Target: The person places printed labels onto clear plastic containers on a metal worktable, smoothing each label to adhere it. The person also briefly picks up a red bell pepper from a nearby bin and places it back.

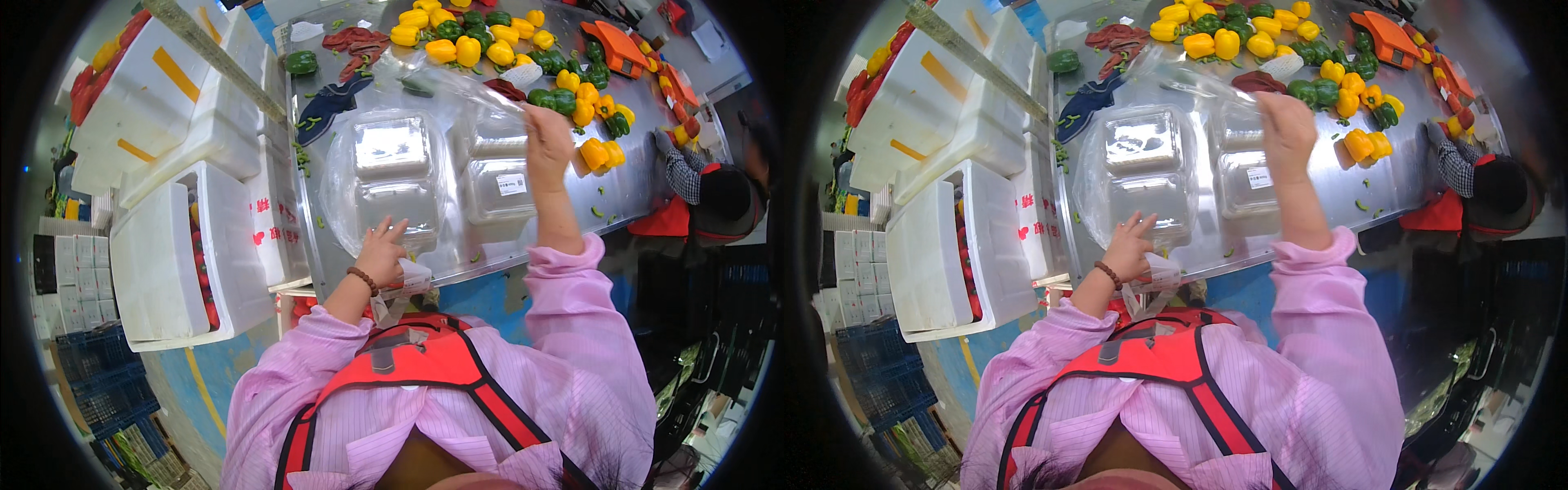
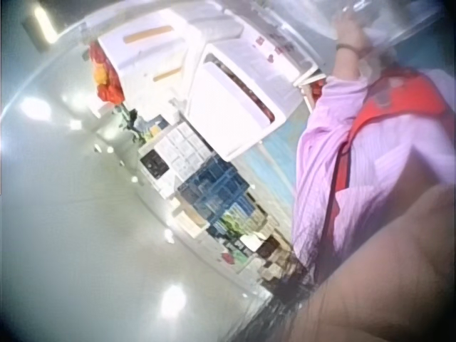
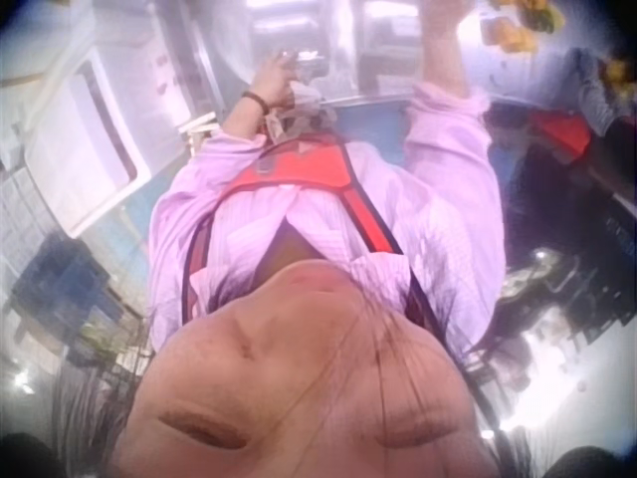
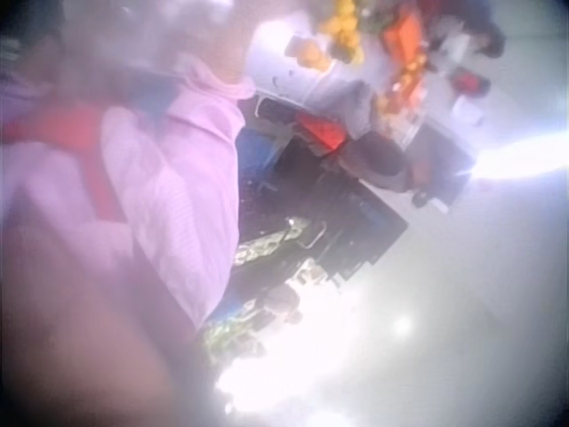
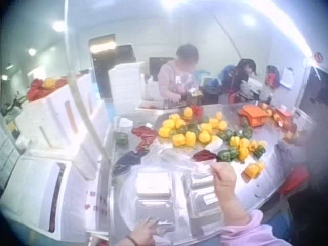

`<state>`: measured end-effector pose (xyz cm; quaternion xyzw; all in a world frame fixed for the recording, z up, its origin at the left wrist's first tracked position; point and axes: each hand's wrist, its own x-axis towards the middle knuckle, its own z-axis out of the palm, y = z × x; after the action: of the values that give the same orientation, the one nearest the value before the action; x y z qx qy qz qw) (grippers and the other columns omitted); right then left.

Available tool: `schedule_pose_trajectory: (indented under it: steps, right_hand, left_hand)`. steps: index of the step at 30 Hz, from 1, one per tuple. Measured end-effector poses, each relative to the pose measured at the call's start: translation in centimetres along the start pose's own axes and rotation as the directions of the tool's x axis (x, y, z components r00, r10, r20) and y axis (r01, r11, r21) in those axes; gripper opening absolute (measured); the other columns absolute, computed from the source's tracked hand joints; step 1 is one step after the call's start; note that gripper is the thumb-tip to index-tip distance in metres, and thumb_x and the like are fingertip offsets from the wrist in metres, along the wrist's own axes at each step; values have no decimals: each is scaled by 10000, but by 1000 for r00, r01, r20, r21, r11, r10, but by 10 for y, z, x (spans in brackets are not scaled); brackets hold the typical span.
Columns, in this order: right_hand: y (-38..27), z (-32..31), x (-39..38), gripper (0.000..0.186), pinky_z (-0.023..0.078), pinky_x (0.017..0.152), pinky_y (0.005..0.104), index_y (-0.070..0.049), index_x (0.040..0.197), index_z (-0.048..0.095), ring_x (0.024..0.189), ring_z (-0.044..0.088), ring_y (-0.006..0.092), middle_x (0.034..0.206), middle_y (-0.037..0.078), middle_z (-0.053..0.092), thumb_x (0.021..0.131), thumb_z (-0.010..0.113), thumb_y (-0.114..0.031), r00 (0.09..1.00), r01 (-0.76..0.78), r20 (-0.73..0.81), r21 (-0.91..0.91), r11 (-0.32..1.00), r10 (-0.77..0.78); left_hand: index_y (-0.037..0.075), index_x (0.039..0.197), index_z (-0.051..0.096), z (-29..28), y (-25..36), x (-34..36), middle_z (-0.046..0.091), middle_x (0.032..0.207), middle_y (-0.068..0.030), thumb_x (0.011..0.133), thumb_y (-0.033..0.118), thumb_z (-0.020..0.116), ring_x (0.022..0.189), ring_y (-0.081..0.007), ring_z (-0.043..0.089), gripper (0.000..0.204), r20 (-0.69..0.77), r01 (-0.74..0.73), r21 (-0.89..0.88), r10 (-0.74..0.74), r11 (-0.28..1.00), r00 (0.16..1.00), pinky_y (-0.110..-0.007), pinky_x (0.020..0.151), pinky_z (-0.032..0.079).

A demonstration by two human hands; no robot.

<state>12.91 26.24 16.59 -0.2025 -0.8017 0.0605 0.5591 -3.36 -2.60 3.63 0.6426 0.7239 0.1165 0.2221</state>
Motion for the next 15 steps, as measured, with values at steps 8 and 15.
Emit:
schedule_pose_trajectory:
  steps: [8, 15]
  right_hand:
    - [72, -72, -62, 236, 523, 748, 349, -92, 969, 683, 871, 662, 256, 938, 71, 697, 752, 672, 1, 936, 98, 350, -197, 975, -23]
    - [87, -89, -48, 274, 524, 752, 353, -126, 1032, 679, 897, 653, 261, 1000, 52, 687, 797, 610, -4, 925, 64, 365, -426, 902, 107]
  left_hand:
    - [105, 779, 741, 0, -4, 1, 452, 1445, -73, 688, 189, 703, 1374, -376, 319, 130, -27, -7, -105, 4, 994, 1000, -646, 1067, 260]
    - [87, 755, 729, 2, -3, 4, 500, 1403, -63, 714, 212, 693, 1360, -366, 345, 137, -83, -11, -135, 0, 991, 997, -641, 1049, 272]
